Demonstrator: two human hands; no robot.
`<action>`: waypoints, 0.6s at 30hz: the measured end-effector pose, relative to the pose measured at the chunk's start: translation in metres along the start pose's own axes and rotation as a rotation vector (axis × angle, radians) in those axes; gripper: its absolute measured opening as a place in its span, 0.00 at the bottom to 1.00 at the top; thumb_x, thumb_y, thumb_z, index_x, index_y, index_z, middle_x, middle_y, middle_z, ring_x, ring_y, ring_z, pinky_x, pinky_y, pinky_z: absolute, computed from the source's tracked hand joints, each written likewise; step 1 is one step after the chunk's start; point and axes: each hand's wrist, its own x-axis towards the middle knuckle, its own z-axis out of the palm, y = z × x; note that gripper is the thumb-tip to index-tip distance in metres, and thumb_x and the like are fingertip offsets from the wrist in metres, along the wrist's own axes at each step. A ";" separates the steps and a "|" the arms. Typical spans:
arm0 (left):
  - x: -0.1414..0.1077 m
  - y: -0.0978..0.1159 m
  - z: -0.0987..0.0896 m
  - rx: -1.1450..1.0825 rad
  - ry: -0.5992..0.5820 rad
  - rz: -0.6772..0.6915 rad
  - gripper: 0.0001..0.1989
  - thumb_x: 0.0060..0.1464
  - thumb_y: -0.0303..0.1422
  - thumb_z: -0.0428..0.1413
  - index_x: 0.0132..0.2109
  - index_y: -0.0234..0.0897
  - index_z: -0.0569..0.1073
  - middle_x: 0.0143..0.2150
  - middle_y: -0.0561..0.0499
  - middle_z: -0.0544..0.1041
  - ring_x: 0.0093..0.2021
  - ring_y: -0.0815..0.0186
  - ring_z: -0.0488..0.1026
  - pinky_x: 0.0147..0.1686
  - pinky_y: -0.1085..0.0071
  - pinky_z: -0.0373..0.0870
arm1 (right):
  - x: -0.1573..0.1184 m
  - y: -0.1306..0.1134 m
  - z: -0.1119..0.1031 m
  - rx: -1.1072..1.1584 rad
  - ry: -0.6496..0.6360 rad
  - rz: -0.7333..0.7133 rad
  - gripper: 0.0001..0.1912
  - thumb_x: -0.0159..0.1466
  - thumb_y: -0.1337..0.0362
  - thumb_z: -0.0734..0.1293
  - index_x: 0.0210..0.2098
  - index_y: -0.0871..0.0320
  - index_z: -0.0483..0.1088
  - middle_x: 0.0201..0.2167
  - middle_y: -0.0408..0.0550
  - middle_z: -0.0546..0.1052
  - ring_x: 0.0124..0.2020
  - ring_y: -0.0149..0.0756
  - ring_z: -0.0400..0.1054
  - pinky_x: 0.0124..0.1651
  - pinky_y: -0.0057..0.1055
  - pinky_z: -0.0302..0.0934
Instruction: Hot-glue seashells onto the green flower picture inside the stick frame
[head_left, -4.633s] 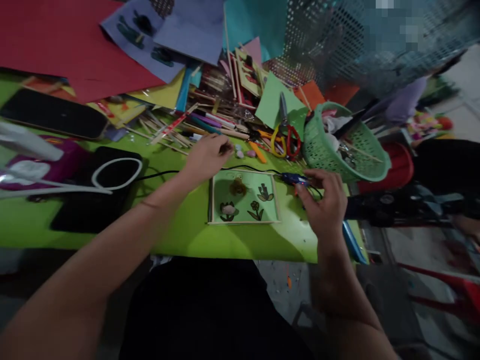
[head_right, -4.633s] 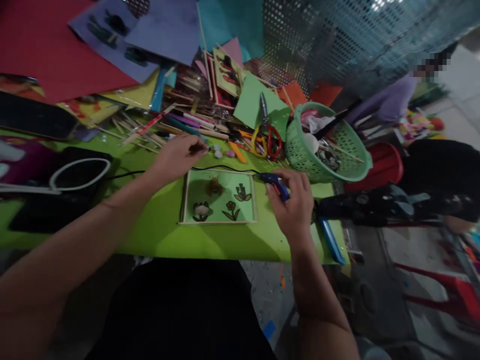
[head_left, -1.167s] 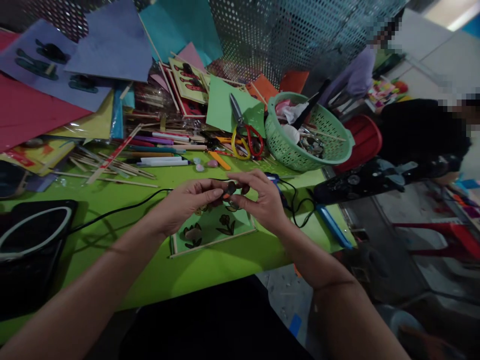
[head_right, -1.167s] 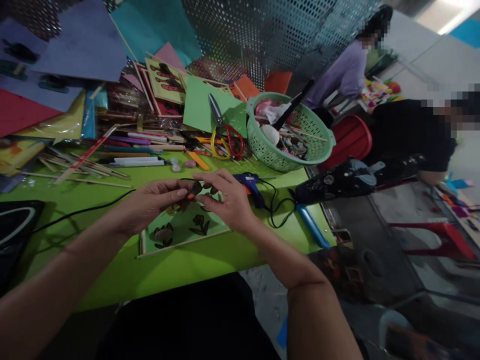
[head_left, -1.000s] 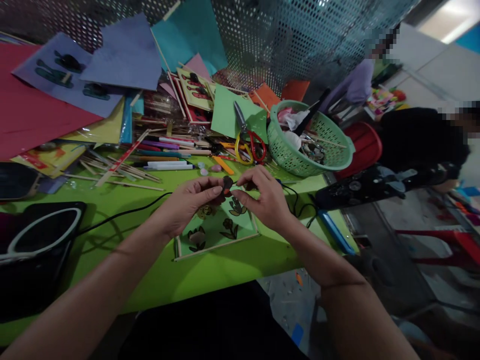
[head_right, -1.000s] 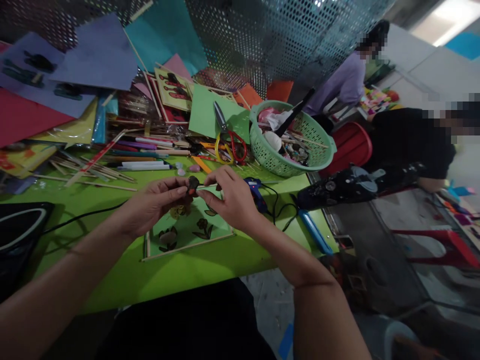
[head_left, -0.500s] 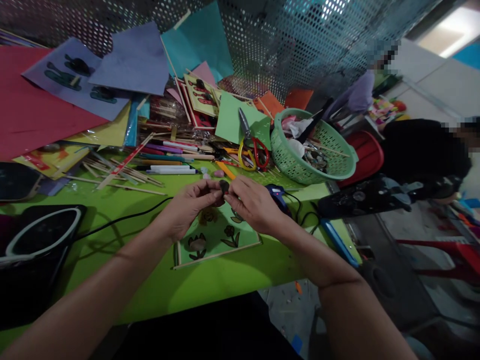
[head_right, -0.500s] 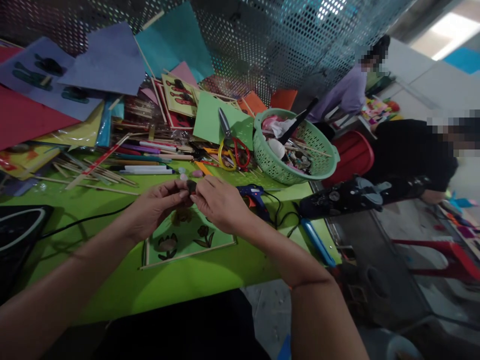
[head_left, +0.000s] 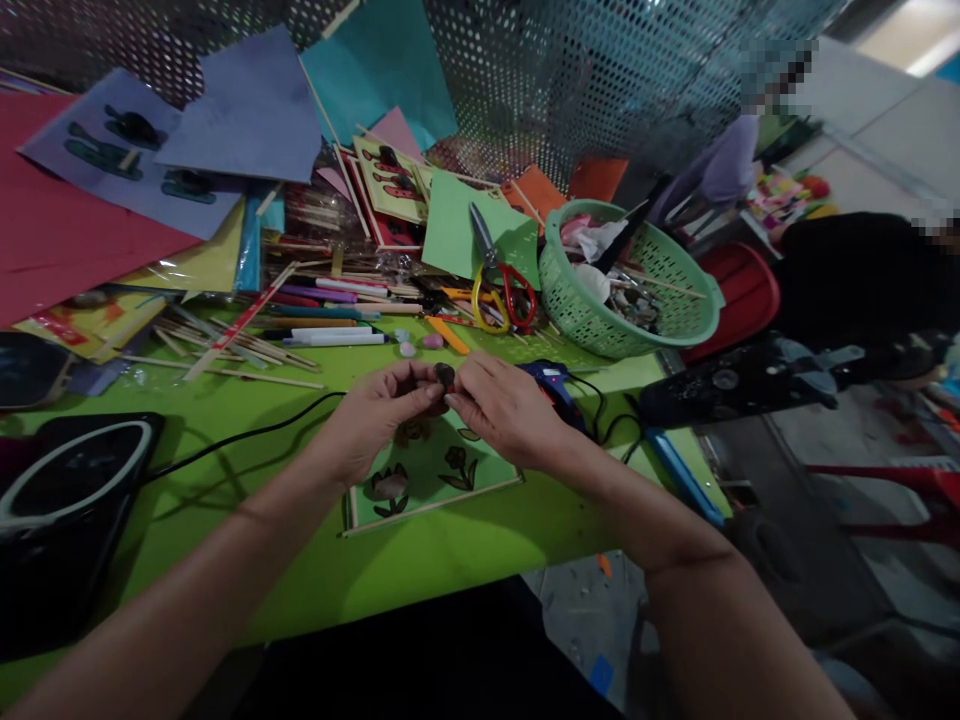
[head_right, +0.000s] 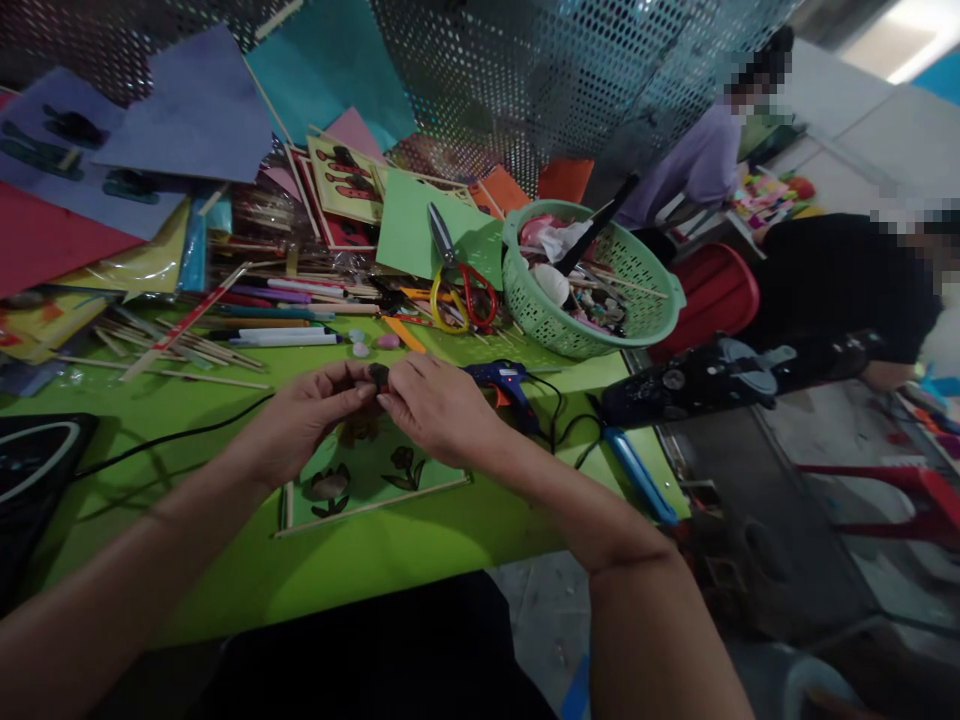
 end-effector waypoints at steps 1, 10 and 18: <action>0.000 0.000 0.000 0.005 0.001 0.000 0.18 0.42 0.36 0.74 0.41 0.36 0.80 0.38 0.50 0.80 0.37 0.67 0.75 0.41 0.73 0.73 | 0.000 -0.001 0.000 -0.005 0.002 -0.001 0.13 0.76 0.60 0.56 0.35 0.56 0.62 0.34 0.49 0.70 0.35 0.40 0.59 0.39 0.37 0.55; -0.001 0.001 0.001 0.050 -0.010 0.008 0.17 0.44 0.36 0.73 0.40 0.35 0.80 0.36 0.50 0.80 0.35 0.68 0.75 0.38 0.74 0.71 | -0.004 0.001 0.004 0.046 0.042 -0.029 0.14 0.76 0.62 0.53 0.35 0.56 0.62 0.33 0.49 0.69 0.34 0.41 0.59 0.38 0.38 0.56; -0.003 0.001 0.003 0.061 -0.008 0.014 0.16 0.45 0.37 0.72 0.40 0.35 0.80 0.35 0.50 0.79 0.36 0.67 0.74 0.40 0.73 0.71 | -0.005 0.002 -0.001 0.116 0.058 -0.041 0.13 0.76 0.59 0.55 0.36 0.55 0.61 0.34 0.48 0.68 0.34 0.39 0.60 0.38 0.37 0.57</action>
